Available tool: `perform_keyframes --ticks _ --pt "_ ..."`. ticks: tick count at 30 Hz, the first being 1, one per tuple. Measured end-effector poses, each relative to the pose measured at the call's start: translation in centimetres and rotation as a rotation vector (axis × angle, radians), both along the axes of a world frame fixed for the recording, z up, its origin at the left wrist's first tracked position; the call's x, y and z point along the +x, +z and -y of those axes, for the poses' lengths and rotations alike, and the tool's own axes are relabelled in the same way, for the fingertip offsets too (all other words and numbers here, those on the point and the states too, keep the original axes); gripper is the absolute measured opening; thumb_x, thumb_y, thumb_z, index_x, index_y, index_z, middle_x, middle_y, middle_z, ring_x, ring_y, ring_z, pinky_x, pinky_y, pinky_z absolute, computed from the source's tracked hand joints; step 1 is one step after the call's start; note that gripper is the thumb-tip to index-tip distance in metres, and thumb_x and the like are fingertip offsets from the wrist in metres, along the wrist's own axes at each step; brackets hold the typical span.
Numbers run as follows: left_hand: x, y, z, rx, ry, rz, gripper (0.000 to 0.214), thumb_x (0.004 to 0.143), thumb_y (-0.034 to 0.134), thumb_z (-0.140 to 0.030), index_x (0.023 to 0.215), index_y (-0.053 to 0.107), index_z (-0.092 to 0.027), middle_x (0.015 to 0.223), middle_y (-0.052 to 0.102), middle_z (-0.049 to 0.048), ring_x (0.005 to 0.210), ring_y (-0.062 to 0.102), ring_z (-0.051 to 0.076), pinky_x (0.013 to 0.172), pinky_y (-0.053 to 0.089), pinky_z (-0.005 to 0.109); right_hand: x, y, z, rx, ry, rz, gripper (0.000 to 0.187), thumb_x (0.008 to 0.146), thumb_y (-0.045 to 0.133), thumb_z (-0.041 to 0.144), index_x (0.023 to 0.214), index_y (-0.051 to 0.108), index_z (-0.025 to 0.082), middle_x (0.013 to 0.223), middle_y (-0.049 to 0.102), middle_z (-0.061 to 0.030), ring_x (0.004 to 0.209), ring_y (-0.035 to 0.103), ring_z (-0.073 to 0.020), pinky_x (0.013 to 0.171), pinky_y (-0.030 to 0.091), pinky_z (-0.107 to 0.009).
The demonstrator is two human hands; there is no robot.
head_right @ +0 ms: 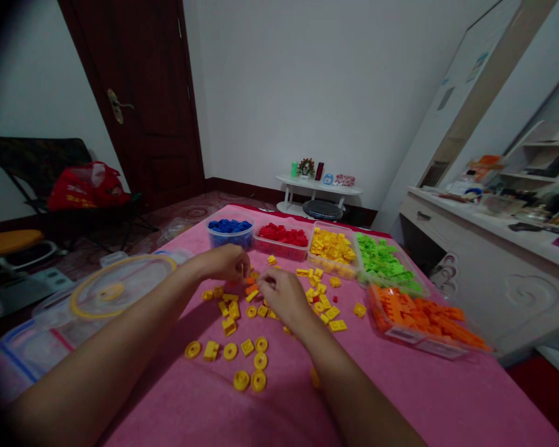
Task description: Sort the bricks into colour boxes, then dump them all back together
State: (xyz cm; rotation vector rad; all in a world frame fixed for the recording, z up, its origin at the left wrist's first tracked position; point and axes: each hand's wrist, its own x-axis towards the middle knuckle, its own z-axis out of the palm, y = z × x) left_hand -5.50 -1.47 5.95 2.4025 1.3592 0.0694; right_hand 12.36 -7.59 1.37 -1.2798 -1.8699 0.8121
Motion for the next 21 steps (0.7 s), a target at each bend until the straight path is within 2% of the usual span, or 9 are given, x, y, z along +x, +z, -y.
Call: perform_keyframes --ticks 4,6,9,11,14,16,19,21 --pt "0.4 0.8 -0.1 0.093 0.029 0.353 0.013 0.067 0.066 -0.023 0.074 0.069 -0.012 0.062 0.066 0.0027 0.055 0.057 0.012 0.050 0.037 0.019 0.9 0.1 -1.0 -0.385 -0.138 -0.644 0.016 0.076 0.049 0.029 0.070 0.056 0.016 0.060 0.058 -0.0012 0.044 0.049 -0.0094 0.041 0.037 -0.019" --pt "1.4 1.2 0.5 0.113 -0.009 0.490 0.015 0.070 0.065 -0.024 0.076 0.069 -0.011 0.062 0.065 0.0029 0.055 0.057 0.011 0.051 0.038 0.019 0.9 0.4 -0.8 -0.576 -0.114 -0.902 0.020 0.079 0.047 0.032 0.073 0.055 0.015 0.066 0.061 -0.0041 0.046 0.051 -0.0091 0.039 0.036 -0.017" --pt "2.9 1.8 1.8 0.125 -0.108 0.586 0.021 0.069 0.068 -0.026 0.084 0.070 -0.012 0.072 0.069 0.0043 0.062 0.059 0.012 0.055 0.041 0.020 0.7 0.9 -0.4 -0.792 0.007 -1.102 0.032 0.085 0.042 0.044 0.073 0.052 0.016 0.063 0.058 -0.0036 0.044 0.048 -0.0078 0.033 0.026 -0.013" --pt "3.4 1.9 2.2 0.155 -0.138 0.585 0.024 0.068 0.069 -0.026 0.088 0.071 -0.013 0.078 0.070 0.0050 0.065 0.060 0.013 0.057 0.042 0.020 0.9 1.4 -0.4 -0.814 0.055 -1.150 0.033 0.086 0.042 0.045 0.074 0.051 0.016 0.059 0.054 -0.0007 0.038 0.038 -0.0045 0.031 0.017 -0.011" --pt "3.1 1.4 2.0 0.168 -0.112 0.485 0.014 0.068 0.067 -0.021 0.079 0.073 -0.014 0.068 0.069 0.0036 0.058 0.057 0.012 0.054 0.039 0.020 2.4 2.2 -0.9 -0.667 0.001 -1.040 0.022 0.081 0.052 0.036 0.080 0.055 0.014 0.062 0.055 0.0010 0.035 0.025 -0.0004 0.033 0.012 -0.011" --pt "2.7 0.6 1.8 0.075 -0.104 0.368 0.010 0.065 0.064 -0.014 0.070 0.073 -0.015 0.060 0.067 0.0025 0.053 0.056 0.011 0.051 0.037 0.020 4.3 2.9 -1.3 -0.492 -0.080 -0.844 0.020 0.074 0.061 0.033 0.079 0.057 0.014 0.063 0.056 0.0020 0.037 0.025 -0.0002 0.034 0.012 -0.013" --pt "2.8 -0.8 1.9 -0.124 -0.121 0.171 0.011 0.060 0.065 -0.010 0.063 0.074 -0.016 0.058 0.067 0.0031 0.050 0.055 0.012 0.047 0.035 0.020 7.8 4.2 -1.8 -0.282 -0.191 -0.397 0.022 0.071 0.063 0.035 0.066 0.055 0.015 0.051 0.049 0.0049 0.036 0.026 -0.0025 0.036 0.015 -0.017" --pt "3.2 -1.6 2.2 -0.164 -0.094 0.066 0.009 0.057 0.068 -0.012 0.061 0.073 -0.017 0.058 0.068 0.0040 0.049 0.055 0.013 0.046 0.034 0.021 9.8 4.8 -2.0 -0.215 -0.238 -0.001 0.023 0.073 0.059 0.032 0.058 0.054 0.015 0.047 0.049 0.0033 0.038 0.032 -0.0046 0.039 0.022 -0.019"
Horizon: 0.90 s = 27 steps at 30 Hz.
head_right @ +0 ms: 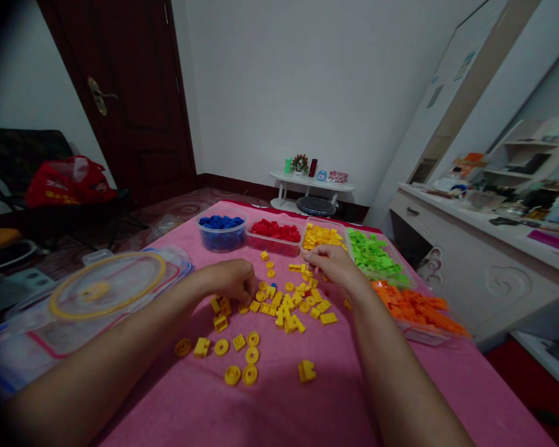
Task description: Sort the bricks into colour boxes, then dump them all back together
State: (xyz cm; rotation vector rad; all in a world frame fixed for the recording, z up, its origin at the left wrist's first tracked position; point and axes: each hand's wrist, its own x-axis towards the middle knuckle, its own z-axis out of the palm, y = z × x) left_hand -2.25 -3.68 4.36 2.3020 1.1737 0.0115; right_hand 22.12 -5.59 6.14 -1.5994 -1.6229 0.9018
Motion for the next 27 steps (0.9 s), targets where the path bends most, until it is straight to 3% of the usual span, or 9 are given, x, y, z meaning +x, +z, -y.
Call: perform_keyframes --ticks 4,7,12,17,20,24,27 --pt "1.0 -1.1 0.1 0.091 0.080 0.037 0.009 0.057 0.068 -0.014 0.063 0.073 -0.018 0.062 0.069 0.0040 0.052 0.056 0.013 0.049 0.035 0.021 2.0 -0.3 -0.1 -0.089 -0.016 0.785 0.014 0.072 0.053 0.016 0.062 0.063 0.015 0.065 0.064 -0.0055 0.056 0.055 -0.0124 0.051 0.034 -0.022" --pt "1.2 -1.8 -0.2 0.125 0.075 0.120 0.016 0.060 0.066 -0.012 0.072 0.073 -0.020 0.070 0.070 0.0028 0.057 0.058 0.013 0.050 0.035 0.020 1.7 -1.4 0.1 -0.231 -0.031 1.058 0.016 0.067 0.057 0.013 0.077 0.069 0.016 0.082 0.069 -0.0095 0.070 0.062 -0.0178 0.056 0.038 -0.025" --pt "1.5 -2.4 -0.2 0.156 -0.012 0.062 0.019 0.061 0.065 -0.016 0.077 0.074 -0.022 0.073 0.071 0.0012 0.061 0.059 0.013 0.050 0.035 0.020 0.8 -2.0 0.5 -0.265 0.007 1.102 0.023 0.066 0.058 0.011 0.084 0.070 0.017 0.096 0.069 -0.0125 0.082 0.064 -0.0222 0.062 0.041 -0.027" --pt "1.4 -1.7 0.1 0.236 0.031 -0.045 0.018 0.063 0.065 -0.021 0.078 0.075 -0.023 0.076 0.073 0.0021 0.063 0.061 0.014 0.051 0.035 0.021 0.9 -0.7 0.8 -0.246 0.018 1.088 0.017 0.071 0.055 0.017 0.081 0.069 0.016 0.086 0.069 -0.0112 0.072 0.063 -0.0192 0.057 0.038 -0.025" --pt "1.1 -0.9 -0.2 0.276 0.098 -0.018 0.019 0.065 0.063 -0.020 0.080 0.075 -0.021 0.076 0.072 0.0041 0.062 0.061 0.014 0.052 0.036 0.022 0.7 -0.1 0.9 -0.190 0.108 0.984 0.016 0.068 0.056 0.018 0.079 0.067 0.017 0.079 0.068 -0.0066 0.067 0.061 -0.0161 0.053 0.036 -0.023" --pt "1.3 -0.6 -0.9 0.240 0.181 0.273 0.013 0.068 0.061 -0.016 0.075 0.072 -0.014 0.070 0.070 0.0048 0.061 0.059 0.013 0.053 0.038 0.020 -0.4 -0.2 1.1 -0.161 0.166 0.959 0.014 0.064 0.061 0.018 0.076 0.068 0.018 0.075 0.068 -0.0051 0.066 0.061 -0.0153 0.052 0.036 -0.022" --pt "2.1 -0.6 -0.8 -0.120 0.301 0.672 0.009 0.071 0.063 -0.019 0.073 0.065 -0.011 0.069 0.067 0.0054 0.057 0.058 0.010 0.050 0.040 0.018 -1.5 -0.7 1.1 -0.135 0.079 1.033 0.010 0.067 0.061 0.019 0.073 0.069 0.018 0.077 0.070 -0.0082 0.068 0.063 -0.0174 0.055 0.038 -0.024"
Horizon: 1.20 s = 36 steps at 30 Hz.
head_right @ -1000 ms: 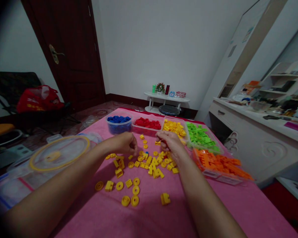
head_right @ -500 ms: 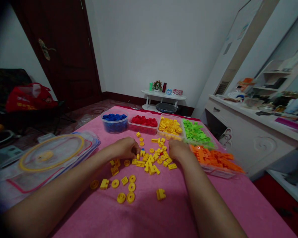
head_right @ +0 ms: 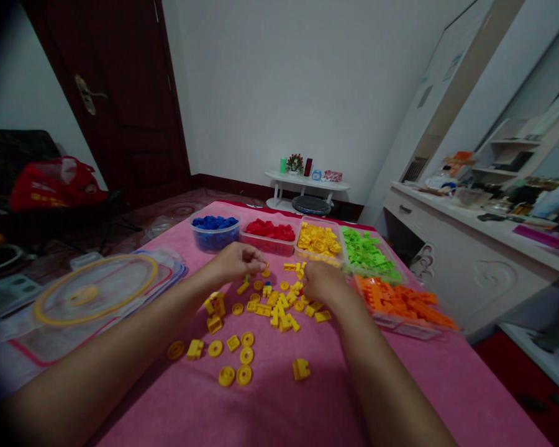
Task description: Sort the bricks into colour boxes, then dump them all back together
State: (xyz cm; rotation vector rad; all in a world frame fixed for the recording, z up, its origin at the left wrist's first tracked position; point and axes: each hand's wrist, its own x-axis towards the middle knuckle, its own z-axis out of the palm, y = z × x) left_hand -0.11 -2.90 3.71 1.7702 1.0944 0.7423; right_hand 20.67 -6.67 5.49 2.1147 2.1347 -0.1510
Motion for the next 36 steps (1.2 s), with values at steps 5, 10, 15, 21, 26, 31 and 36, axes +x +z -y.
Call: perform_keyframes --ticks 5,10,15,21,26,31,36 --pt "0.9 0.0 0.4 -0.620 0.090 0.707 0.006 0.076 0.056 -0.017 0.080 0.053 -0.013 0.079 0.066 0.0094 0.057 0.062 0.010 0.046 0.046 0.016 -0.6 -0.3 0.0 0.053 -0.035 0.078 0.015 0.067 0.064 0.025 0.077 0.070 0.017 0.085 0.071 -0.0129 0.078 0.065 -0.0229 0.058 0.042 -0.026" --pt "1.1 -0.7 0.0 -0.847 0.116 0.934 0.008 0.081 0.045 -0.016 0.083 0.052 -0.010 0.076 0.064 0.0127 0.061 0.065 0.014 0.049 0.053 0.020 -0.6 -0.7 -0.1 0.052 -0.066 0.086 0.025 0.065 0.067 0.031 0.086 0.071 0.016 0.090 0.070 -0.0149 0.082 0.066 -0.0261 0.060 0.045 -0.029" --pt "1.4 -1.7 0.0 -0.870 0.091 0.921 0.008 0.084 0.044 -0.012 0.083 0.052 -0.011 0.071 0.062 0.0094 0.056 0.063 0.012 0.049 0.052 0.018 -1.0 -1.3 -0.3 0.069 -0.077 0.088 0.019 0.074 0.056 0.021 0.085 0.071 0.016 0.094 0.070 -0.0152 0.084 0.066 -0.0239 0.063 0.045 -0.027" --pt "1.6 -2.0 0.3 -0.899 0.045 0.865 0.008 0.083 0.046 -0.010 0.087 0.053 -0.011 0.073 0.062 0.0094 0.059 0.065 0.013 0.051 0.053 0.017 -1.4 -1.4 0.2 0.014 -0.030 0.152 0.027 0.072 0.059 0.019 0.096 0.069 0.013 0.099 0.069 -0.0195 0.088 0.066 -0.0290 0.066 0.047 -0.032" --pt "1.9 -2.0 0.6 -0.897 -0.004 0.829 0.007 0.084 0.047 -0.012 0.085 0.054 -0.010 0.073 0.062 0.0090 0.058 0.064 0.012 0.053 0.053 0.017 -1.1 -0.4 0.4 0.055 -0.044 0.137 0.026 0.070 0.061 0.022 0.094 0.070 0.013 0.100 0.068 -0.0190 0.089 0.065 -0.0291 0.065 0.045 -0.031" --pt "2.5 -1.8 1.3 -0.905 -0.049 0.830 0.019 0.090 0.043 -0.026 0.094 0.054 -0.011 0.079 0.064 0.0124 0.066 0.067 0.017 0.058 0.056 0.025 -2.2 1.1 0.7 0.265 0.020 -0.212 0.020 0.073 0.056 0.024 0.084 0.071 0.018 0.084 0.071 -0.0094 0.075 0.064 -0.0199 0.059 0.040 -0.026" --pt "2.4 -1.6 1.2 -0.872 -0.021 0.907 0.021 0.091 0.041 -0.024 0.084 0.056 -0.011 0.064 0.057 0.0047 0.049 0.057 0.009 0.045 0.047 0.015 -3.4 0.6 0.2 0.423 0.156 -0.636 0.027 0.076 0.058 0.032 0.095 0.070 0.018 0.089 0.071 -0.0053 0.070 0.061 -0.0146 0.060 0.041 -0.023"
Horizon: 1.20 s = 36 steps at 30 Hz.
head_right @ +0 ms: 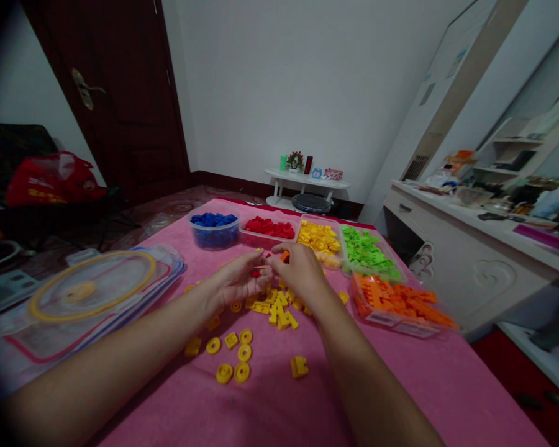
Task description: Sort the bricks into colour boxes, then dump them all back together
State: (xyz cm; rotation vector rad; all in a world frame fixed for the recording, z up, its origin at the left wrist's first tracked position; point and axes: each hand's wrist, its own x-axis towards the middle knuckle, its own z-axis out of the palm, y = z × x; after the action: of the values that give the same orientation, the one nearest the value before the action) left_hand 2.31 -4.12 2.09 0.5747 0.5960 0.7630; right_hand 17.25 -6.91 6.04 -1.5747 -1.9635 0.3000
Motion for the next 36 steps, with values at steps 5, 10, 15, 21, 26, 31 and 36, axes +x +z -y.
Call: perform_keyframes --ticks 5,10,15,21,26,31,36 --pt "-0.5 -0.4 -1.1 0.429 0.180 -0.429 0.015 0.083 0.051 -0.018 0.075 0.061 -0.011 0.055 0.049 -0.0024 0.040 0.040 0.004 0.037 0.025 0.013 0.8 -0.2 -0.7 0.058 -0.078 -0.131 0.015 0.073 0.057 0.024 0.072 0.069 0.016 0.066 0.067 -0.0023 0.059 0.058 -0.0129 0.056 0.040 -0.022" --pt "-0.5 -0.8 -1.5 1.120 0.134 -1.172 0.016 0.073 0.057 -0.015 0.075 0.073 -0.016 0.073 0.069 0.0041 0.070 0.062 0.016 0.064 0.042 0.023 1.0 -0.2 -0.7 0.090 -0.087 -0.183 0.015 0.071 0.057 0.026 0.069 0.069 0.017 0.062 0.066 -0.0013 0.057 0.057 -0.0124 0.054 0.039 -0.021" --pt "-0.8 -0.8 -1.1 1.296 -0.128 -1.359 0.028 0.072 0.056 -0.016 0.089 0.076 -0.026 0.087 0.074 0.0031 0.078 0.065 0.018 0.067 0.043 0.023 0.9 -0.2 -0.6 0.103 -0.109 -0.181 0.017 0.072 0.057 0.028 0.070 0.069 0.016 0.064 0.067 -0.0022 0.056 0.057 -0.0126 0.054 0.038 -0.022" --pt "-2.0 -0.9 -1.5 1.324 -0.303 -1.249 0.022 0.073 0.060 -0.018 0.087 0.076 -0.023 0.084 0.075 0.0027 0.072 0.065 0.015 0.061 0.042 0.018 0.7 0.2 -0.3 0.102 -0.096 -0.202 0.017 0.072 0.056 0.027 0.070 0.068 0.016 0.065 0.067 -0.0028 0.059 0.059 -0.0139 0.056 0.039 -0.022" --pt "-2.6 -0.6 -1.6 1.264 -0.423 -1.169 0.025 0.071 0.061 -0.014 0.091 0.075 -0.020 0.084 0.074 0.0032 0.071 0.065 0.015 0.061 0.043 0.018 0.7 0.6 -0.2 0.123 -0.098 -0.200 0.016 0.073 0.056 0.025 0.070 0.068 0.015 0.070 0.069 -0.0045 0.065 0.061 -0.0152 0.060 0.040 -0.023" --pt "-2.7 -0.2 -1.3 1.172 -0.570 -1.101 0.026 0.068 0.065 -0.013 0.092 0.075 -0.015 0.079 0.073 0.0039 0.066 0.062 0.013 0.058 0.044 0.019 0.8 0.9 0.0 0.130 -0.100 -0.223 0.017 0.072 0.056 0.025 0.072 0.068 0.014 0.070 0.069 -0.0046 0.062 0.060 -0.0145 0.058 0.040 -0.023" --pt "-2.8 0.0 -1.2 1.206 -0.705 -1.128 0.035 0.065 0.070 -0.014 0.099 0.073 -0.015 0.080 0.072 0.0021 0.062 0.057 0.011 0.056 0.042 0.018 0.8 0.8 -0.1 0.155 -0.089 -0.224 0.017 0.072 0.056 0.026 0.070 0.069 0.014 0.070 0.069 -0.0048 0.063 0.060 -0.0150 0.058 0.041 -0.023"
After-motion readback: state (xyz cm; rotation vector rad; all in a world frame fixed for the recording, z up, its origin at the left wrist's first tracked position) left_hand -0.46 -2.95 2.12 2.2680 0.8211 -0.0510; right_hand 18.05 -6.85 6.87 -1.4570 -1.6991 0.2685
